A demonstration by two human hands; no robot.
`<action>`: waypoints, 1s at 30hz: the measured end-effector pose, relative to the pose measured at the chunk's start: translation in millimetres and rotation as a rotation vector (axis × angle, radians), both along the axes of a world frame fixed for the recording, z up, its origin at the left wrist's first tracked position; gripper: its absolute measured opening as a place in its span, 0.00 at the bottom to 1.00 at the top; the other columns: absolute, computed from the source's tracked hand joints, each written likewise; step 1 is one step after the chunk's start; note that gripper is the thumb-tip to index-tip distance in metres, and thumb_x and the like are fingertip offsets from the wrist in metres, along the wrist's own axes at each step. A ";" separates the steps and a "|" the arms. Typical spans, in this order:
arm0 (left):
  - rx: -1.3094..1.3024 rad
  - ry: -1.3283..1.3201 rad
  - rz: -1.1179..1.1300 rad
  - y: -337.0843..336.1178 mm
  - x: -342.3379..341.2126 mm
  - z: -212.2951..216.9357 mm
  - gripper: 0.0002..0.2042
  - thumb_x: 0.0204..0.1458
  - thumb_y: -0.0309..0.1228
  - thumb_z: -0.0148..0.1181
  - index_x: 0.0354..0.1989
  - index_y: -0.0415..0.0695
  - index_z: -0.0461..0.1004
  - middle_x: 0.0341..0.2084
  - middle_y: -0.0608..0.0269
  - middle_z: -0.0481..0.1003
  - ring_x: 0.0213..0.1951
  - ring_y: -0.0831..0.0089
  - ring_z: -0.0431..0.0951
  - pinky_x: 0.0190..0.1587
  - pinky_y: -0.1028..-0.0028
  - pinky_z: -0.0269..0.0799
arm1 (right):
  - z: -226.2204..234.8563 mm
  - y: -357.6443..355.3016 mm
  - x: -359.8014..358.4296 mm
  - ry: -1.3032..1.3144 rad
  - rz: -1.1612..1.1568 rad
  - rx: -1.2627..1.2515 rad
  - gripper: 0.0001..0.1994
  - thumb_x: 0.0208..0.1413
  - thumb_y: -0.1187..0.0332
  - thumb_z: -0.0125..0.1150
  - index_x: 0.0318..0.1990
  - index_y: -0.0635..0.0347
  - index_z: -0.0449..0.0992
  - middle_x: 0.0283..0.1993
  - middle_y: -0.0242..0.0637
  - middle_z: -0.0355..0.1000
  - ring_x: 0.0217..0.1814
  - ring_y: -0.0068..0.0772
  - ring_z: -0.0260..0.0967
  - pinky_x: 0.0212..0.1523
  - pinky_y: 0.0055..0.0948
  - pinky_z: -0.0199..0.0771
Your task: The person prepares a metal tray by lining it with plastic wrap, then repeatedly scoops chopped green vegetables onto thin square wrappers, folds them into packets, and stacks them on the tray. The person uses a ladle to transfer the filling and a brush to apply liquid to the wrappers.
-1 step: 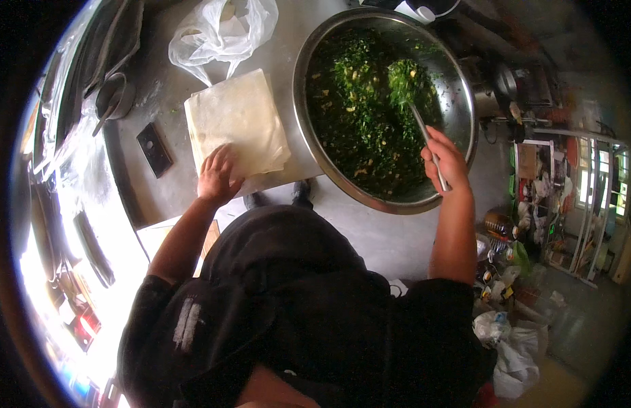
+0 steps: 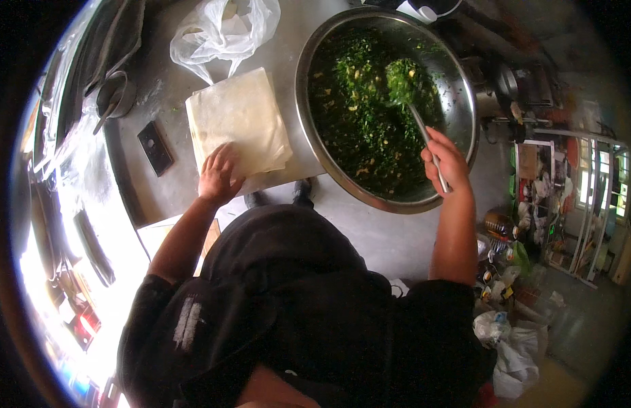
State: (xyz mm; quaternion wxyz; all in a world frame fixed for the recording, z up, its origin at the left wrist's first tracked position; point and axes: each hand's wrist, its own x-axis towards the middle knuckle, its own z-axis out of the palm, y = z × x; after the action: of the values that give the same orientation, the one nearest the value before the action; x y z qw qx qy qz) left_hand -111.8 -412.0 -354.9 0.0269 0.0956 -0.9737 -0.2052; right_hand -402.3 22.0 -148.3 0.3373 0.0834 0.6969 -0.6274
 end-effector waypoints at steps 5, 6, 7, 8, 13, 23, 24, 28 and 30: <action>0.061 0.068 -0.038 -5.9 8.0 -7.7 0.33 0.46 0.34 0.70 0.65 0.50 0.70 0.71 0.55 0.62 0.73 0.53 0.58 0.73 0.55 0.56 | 4.7 -22.2 29.4 -0.091 0.019 -0.049 0.24 0.69 0.69 0.50 0.71 0.61 0.64 0.32 0.35 0.71 0.18 0.17 0.60 0.17 0.18 0.60; 0.070 0.044 -0.037 -6.7 8.5 -8.0 0.32 0.47 0.35 0.69 0.65 0.50 0.70 0.71 0.56 0.61 0.74 0.55 0.57 0.74 0.55 0.54 | 4.0 -25.8 33.3 -0.103 0.017 -0.048 0.24 0.69 0.69 0.50 0.71 0.60 0.64 0.32 0.35 0.71 0.18 0.18 0.60 0.16 0.18 0.60; 0.076 0.040 -0.039 -7.3 8.7 -8.1 0.32 0.48 0.36 0.69 0.65 0.50 0.71 0.72 0.57 0.61 0.75 0.57 0.56 0.75 0.55 0.52 | 2.8 -29.1 36.4 -0.119 0.023 -0.051 0.24 0.69 0.69 0.50 0.71 0.60 0.64 0.32 0.35 0.71 0.18 0.18 0.60 0.16 0.18 0.59; 0.084 0.028 -0.033 -8.0 9.2 -8.1 0.30 0.48 0.35 0.69 0.63 0.50 0.72 0.71 0.57 0.62 0.74 0.57 0.57 0.74 0.55 0.54 | 2.0 -31.6 38.9 -0.124 0.030 -0.046 0.24 0.69 0.69 0.50 0.71 0.60 0.65 0.31 0.35 0.71 0.18 0.18 0.59 0.16 0.18 0.59; 0.144 0.141 -0.028 -13.2 16.0 -7.5 0.17 0.47 0.30 0.67 0.47 0.48 0.80 0.64 0.55 0.71 0.69 0.53 0.66 0.69 0.55 0.65 | -0.2 -34.8 44.4 -0.113 0.053 -0.055 0.23 0.69 0.69 0.50 0.70 0.60 0.65 0.31 0.36 0.71 0.17 0.18 0.59 0.16 0.18 0.59; 0.243 0.194 0.118 -14.2 29.1 -3.3 0.04 0.46 0.28 0.67 0.32 0.47 0.83 0.53 0.55 0.79 0.61 0.53 0.75 0.61 0.56 0.72 | -18.2 1.1 -30.0 -0.060 -0.058 0.036 0.27 0.70 0.66 0.51 0.74 0.57 0.58 0.32 0.32 0.70 0.19 0.17 0.60 0.15 0.19 0.59; 0.243 0.213 0.127 -12.6 28.9 -3.1 0.03 0.46 0.27 0.67 0.30 0.47 0.82 0.51 0.54 0.80 0.60 0.53 0.75 0.60 0.56 0.72 | -24.2 5.9 -47.3 -0.034 -0.055 0.092 0.27 0.69 0.66 0.51 0.74 0.58 0.58 0.32 0.31 0.70 0.19 0.16 0.60 0.15 0.19 0.58; 0.215 0.153 0.204 -4.9 25.3 -2.0 0.02 0.46 0.27 0.67 0.28 0.47 0.79 0.51 0.55 0.79 0.59 0.52 0.75 0.60 0.56 0.72 | -62.7 14.3 -125.6 0.140 0.010 0.446 0.27 0.68 0.64 0.53 0.72 0.60 0.61 0.35 0.35 0.74 0.22 0.24 0.66 0.22 0.27 0.68; 0.192 0.138 0.217 -0.3 22.7 -0.7 0.02 0.46 0.27 0.66 0.28 0.47 0.79 0.52 0.55 0.79 0.59 0.52 0.75 0.60 0.56 0.72 | -88.0 7.4 -158.7 0.293 0.145 0.729 0.27 0.66 0.63 0.55 0.70 0.61 0.64 0.41 0.40 0.78 0.27 0.33 0.72 0.28 0.34 0.74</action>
State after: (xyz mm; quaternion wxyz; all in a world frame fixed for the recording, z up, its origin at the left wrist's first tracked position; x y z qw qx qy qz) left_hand -89.1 -412.3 -355.6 0.1064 0.1882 -0.9293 -0.2993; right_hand -561.0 29.4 -236.3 0.2261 0.0577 0.9188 -0.3185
